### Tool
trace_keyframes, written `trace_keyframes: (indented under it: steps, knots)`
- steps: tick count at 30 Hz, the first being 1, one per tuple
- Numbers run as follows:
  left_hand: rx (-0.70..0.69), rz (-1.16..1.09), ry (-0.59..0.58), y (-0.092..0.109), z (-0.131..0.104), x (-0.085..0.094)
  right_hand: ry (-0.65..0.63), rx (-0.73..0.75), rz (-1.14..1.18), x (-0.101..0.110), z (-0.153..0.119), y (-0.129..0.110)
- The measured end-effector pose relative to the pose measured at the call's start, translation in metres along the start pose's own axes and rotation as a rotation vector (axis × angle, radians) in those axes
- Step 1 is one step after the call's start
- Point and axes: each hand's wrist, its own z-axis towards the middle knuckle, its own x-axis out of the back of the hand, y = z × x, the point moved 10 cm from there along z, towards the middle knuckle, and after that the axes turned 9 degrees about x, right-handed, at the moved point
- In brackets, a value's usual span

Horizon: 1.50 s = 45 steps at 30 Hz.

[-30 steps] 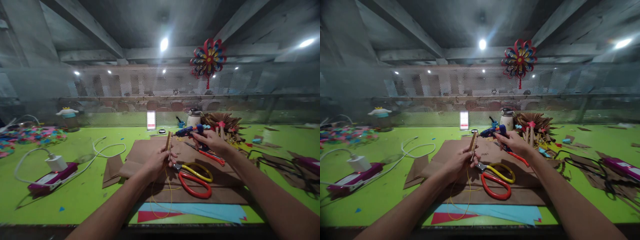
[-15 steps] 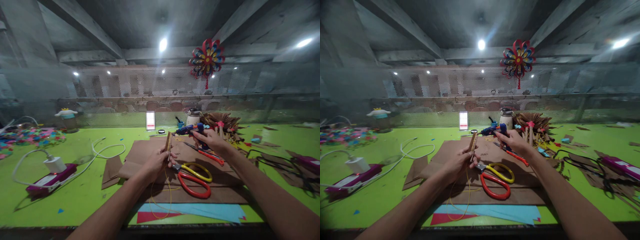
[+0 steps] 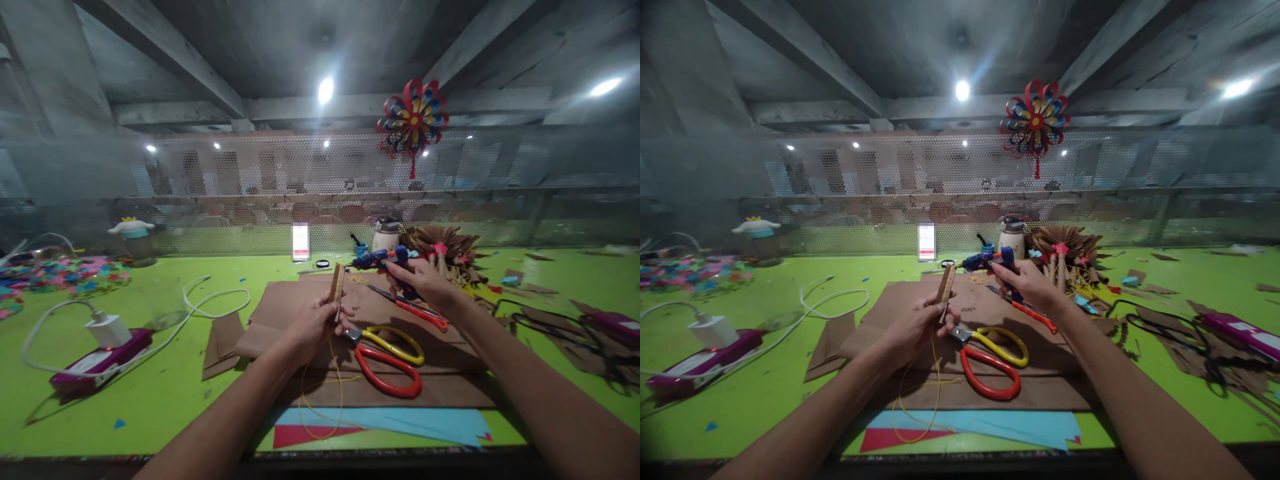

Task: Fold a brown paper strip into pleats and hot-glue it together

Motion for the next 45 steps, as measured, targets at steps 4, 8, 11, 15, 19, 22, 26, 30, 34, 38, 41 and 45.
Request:
trace_keyframes:
  steps: [4,8,11,15,19,22,26,30,34,38,41,45]
  knots:
    - [-0.013,-0.006,-0.008,0.003,-0.002,-0.001,-0.012,-0.024,-0.003,-0.001,-0.002,0.002]
    - [-0.015,-0.014,-0.014,0.003,-0.002,0.0,-0.027,-0.033,-0.039,-0.002,-0.003,0.003]
    - [-0.013,-0.03,0.0,0.004,-0.001,0.002,-0.069,-0.033,-0.051,-0.007,-0.003,0.002]
    - [-0.013,-0.045,0.013,0.006,-0.001,0.004,-0.128,-0.05,-0.018,-0.012,-0.005,0.0]
    - [-0.016,-0.045,0.032,0.007,-0.001,0.007,-0.048,-0.046,0.079,-0.004,-0.005,-0.003]
    - [-0.008,-0.03,0.022,0.005,-0.001,0.005,0.028,-0.042,0.143,0.002,-0.004,-0.002]
    - [-0.013,-0.013,-0.003,0.006,-0.002,0.0,0.026,-0.038,0.158,-0.002,-0.003,0.003]
    - [0.006,-0.001,-0.008,0.005,-0.003,-0.003,0.029,-0.055,0.201,-0.004,-0.002,0.008]
    - [0.006,-0.008,-0.018,0.005,-0.005,-0.005,0.051,-0.09,0.283,-0.002,-0.003,0.015]
    - [0.014,-0.014,-0.029,0.006,-0.006,-0.007,0.035,-0.118,0.363,-0.005,-0.005,0.019]
    - [0.013,-0.009,-0.038,0.007,-0.007,-0.008,0.001,-0.121,0.385,-0.009,-0.006,0.019]
    - [0.02,0.004,-0.038,0.007,-0.007,-0.007,-0.045,-0.112,0.39,-0.013,-0.006,0.018]
